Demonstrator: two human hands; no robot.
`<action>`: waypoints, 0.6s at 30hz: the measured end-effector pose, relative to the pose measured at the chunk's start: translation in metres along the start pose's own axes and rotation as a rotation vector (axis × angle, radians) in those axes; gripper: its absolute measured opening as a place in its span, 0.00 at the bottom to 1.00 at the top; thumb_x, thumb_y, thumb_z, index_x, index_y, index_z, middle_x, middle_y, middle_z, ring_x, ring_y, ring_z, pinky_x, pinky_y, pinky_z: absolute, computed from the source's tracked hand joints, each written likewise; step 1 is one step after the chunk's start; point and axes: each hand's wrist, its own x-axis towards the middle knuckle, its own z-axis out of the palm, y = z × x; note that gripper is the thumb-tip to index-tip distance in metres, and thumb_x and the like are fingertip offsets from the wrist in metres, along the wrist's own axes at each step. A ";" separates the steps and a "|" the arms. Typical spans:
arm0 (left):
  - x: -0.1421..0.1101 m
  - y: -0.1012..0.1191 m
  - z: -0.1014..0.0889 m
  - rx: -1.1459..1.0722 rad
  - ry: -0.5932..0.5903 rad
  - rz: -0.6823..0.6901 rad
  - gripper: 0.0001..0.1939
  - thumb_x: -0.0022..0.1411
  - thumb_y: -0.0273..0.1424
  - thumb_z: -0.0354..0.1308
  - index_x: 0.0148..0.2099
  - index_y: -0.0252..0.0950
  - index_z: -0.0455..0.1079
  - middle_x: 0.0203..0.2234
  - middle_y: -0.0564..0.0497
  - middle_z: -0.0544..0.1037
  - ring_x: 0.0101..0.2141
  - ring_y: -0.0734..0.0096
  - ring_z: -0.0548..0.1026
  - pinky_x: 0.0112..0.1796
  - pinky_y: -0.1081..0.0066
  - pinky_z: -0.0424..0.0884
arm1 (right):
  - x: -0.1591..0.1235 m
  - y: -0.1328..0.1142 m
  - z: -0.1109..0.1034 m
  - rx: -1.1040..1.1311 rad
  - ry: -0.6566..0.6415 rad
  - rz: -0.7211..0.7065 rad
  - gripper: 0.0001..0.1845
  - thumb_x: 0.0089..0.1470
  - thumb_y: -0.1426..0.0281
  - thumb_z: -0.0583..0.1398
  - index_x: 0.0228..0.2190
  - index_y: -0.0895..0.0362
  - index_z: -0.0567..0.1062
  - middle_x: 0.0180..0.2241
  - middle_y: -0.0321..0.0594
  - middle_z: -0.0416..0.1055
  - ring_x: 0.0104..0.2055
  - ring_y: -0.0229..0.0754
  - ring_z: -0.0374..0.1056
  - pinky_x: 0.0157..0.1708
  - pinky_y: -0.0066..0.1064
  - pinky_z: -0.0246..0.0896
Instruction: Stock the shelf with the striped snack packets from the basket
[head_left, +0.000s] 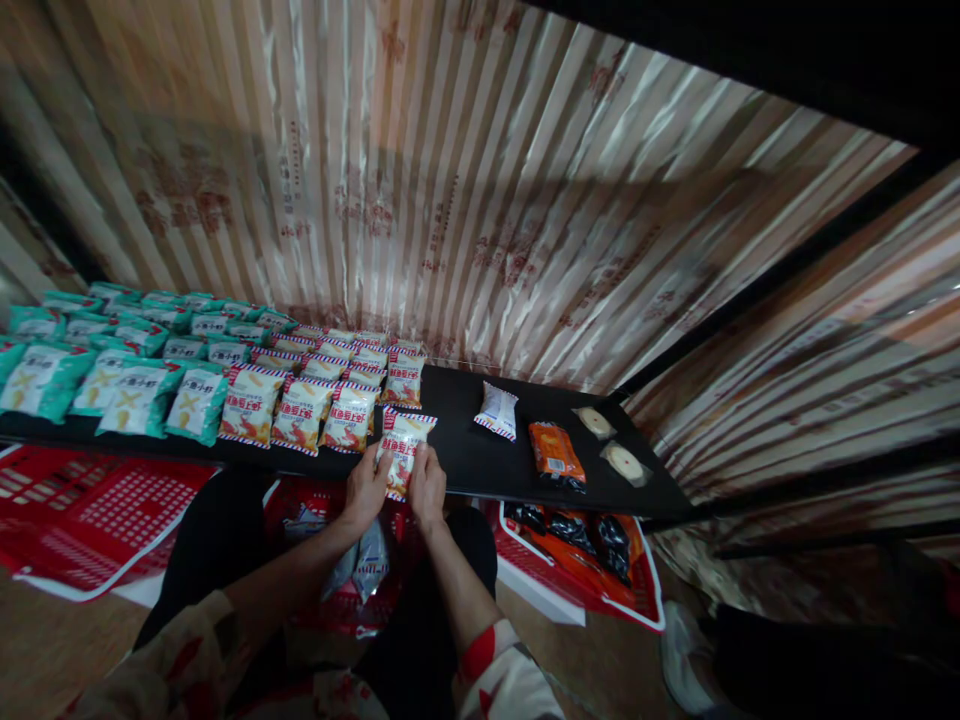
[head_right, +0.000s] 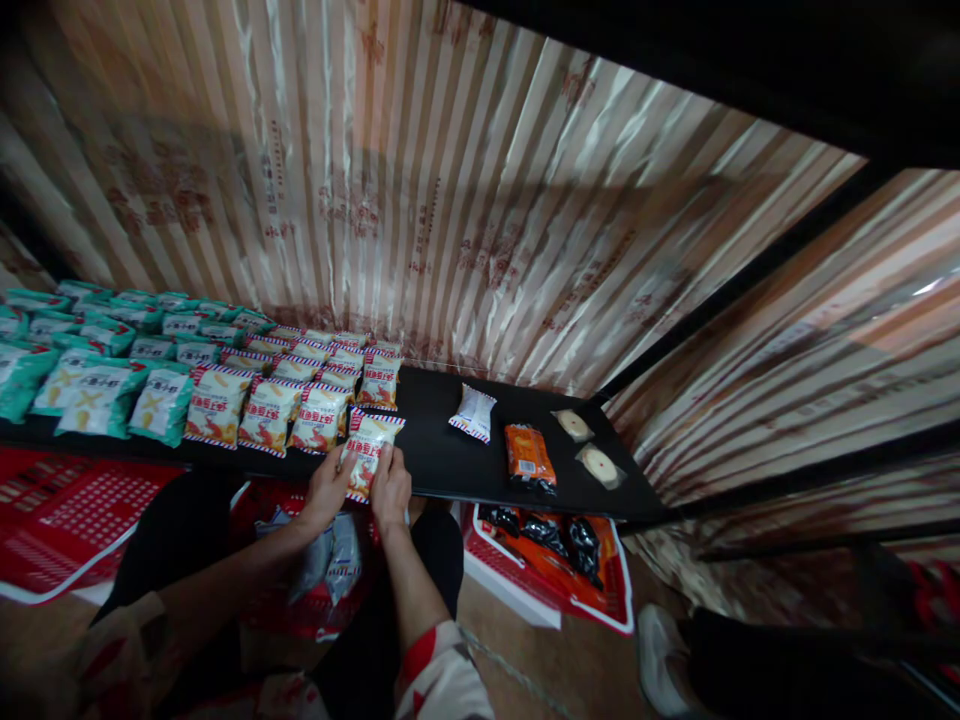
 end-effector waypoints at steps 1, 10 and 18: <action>0.002 0.000 0.000 0.010 0.007 0.002 0.21 0.66 0.40 0.41 0.53 0.34 0.62 0.42 0.43 0.76 0.41 0.63 0.75 0.42 0.66 0.68 | 0.001 0.000 0.000 0.012 -0.011 -0.008 0.30 0.57 0.49 0.41 0.37 0.56 0.72 0.28 0.43 0.74 0.29 0.43 0.67 0.30 0.30 0.56; 0.022 0.005 0.007 0.113 0.073 0.008 0.19 0.66 0.39 0.42 0.53 0.38 0.63 0.42 0.44 0.76 0.44 0.61 0.74 0.41 0.66 0.68 | 0.004 0.005 0.001 0.076 -0.100 -0.041 0.27 0.56 0.51 0.46 0.43 0.57 0.70 0.33 0.44 0.74 0.32 0.43 0.69 0.33 0.29 0.59; 0.032 0.010 0.012 0.152 0.009 -0.013 0.21 0.67 0.39 0.39 0.53 0.34 0.62 0.44 0.42 0.75 0.45 0.61 0.73 0.44 0.66 0.66 | 0.022 0.013 0.003 0.113 -0.082 -0.042 0.25 0.53 0.53 0.51 0.39 0.60 0.72 0.33 0.45 0.74 0.32 0.42 0.69 0.34 0.30 0.61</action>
